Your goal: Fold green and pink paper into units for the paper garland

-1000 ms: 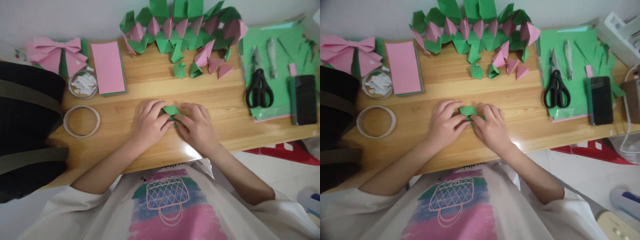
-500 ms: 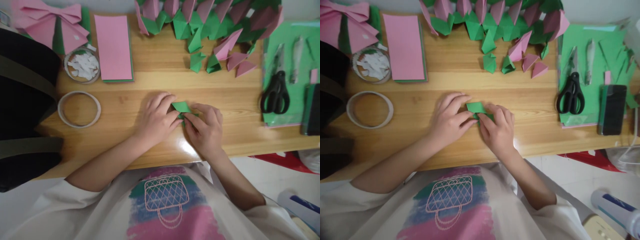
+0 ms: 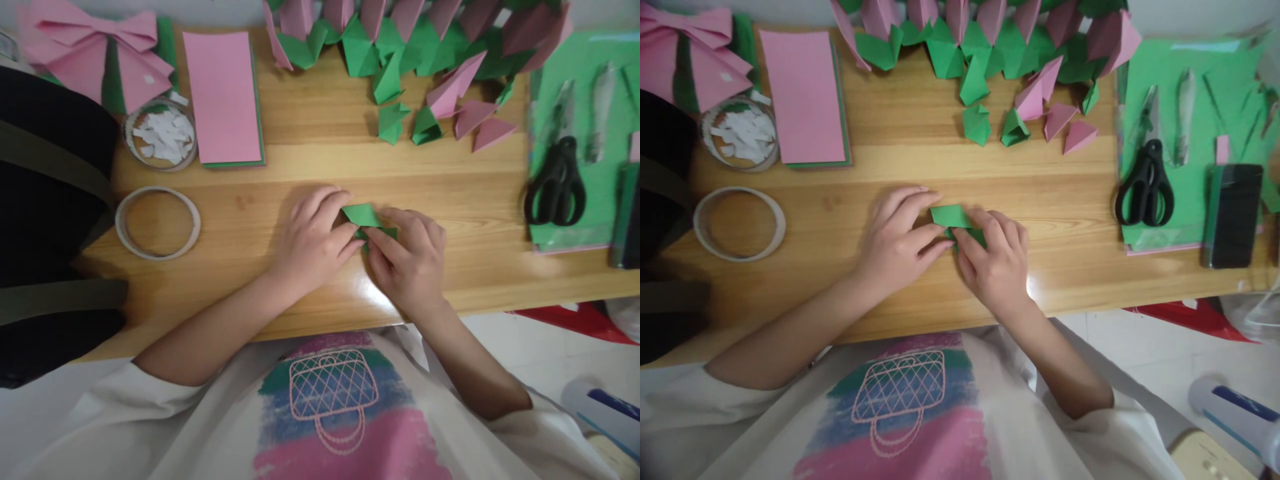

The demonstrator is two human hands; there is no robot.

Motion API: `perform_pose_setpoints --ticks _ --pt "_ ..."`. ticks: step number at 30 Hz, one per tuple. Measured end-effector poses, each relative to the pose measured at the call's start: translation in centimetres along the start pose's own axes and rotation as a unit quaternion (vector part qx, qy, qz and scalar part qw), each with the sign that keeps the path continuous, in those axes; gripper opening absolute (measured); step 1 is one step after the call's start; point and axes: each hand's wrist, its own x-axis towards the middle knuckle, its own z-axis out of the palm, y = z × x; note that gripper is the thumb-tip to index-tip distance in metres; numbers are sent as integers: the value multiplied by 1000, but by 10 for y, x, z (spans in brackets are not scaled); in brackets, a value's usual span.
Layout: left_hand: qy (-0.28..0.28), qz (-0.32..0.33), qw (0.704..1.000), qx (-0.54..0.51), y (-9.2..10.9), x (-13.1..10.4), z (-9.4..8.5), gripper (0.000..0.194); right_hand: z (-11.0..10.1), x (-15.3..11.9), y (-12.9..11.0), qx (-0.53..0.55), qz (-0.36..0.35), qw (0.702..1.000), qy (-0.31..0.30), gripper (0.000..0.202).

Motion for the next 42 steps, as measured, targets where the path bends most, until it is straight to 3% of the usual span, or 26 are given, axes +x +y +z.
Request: perform_pose_setpoints --ticks 17,20,23,28,34,39,42 --pt "2 6 1000 2 0 -1 0 16 -5 7 2 -45 -38 998 6 7" --pt "-2 3 1000 5 1 0 -1 17 -10 5 6 -22 4 1000 12 6" --pt "-4 2 1000 6 1 0 -2 18 -14 1 12 -12 90 996 -10 20" --pt "4 13 1000 7 0 -1 -1 18 -17 -3 19 85 133 987 -23 6" --pt "-5 8 1000 -11 0 -1 -1 19 -26 0 20 196 87 976 -25 5" --pt "-7 17 1000 -6 2 -1 -3 20 -32 6 22 297 59 949 -88 4" --pt "-22 21 1000 -1 1 -1 -5 20 -30 9 25 299 50 944 -133 9"
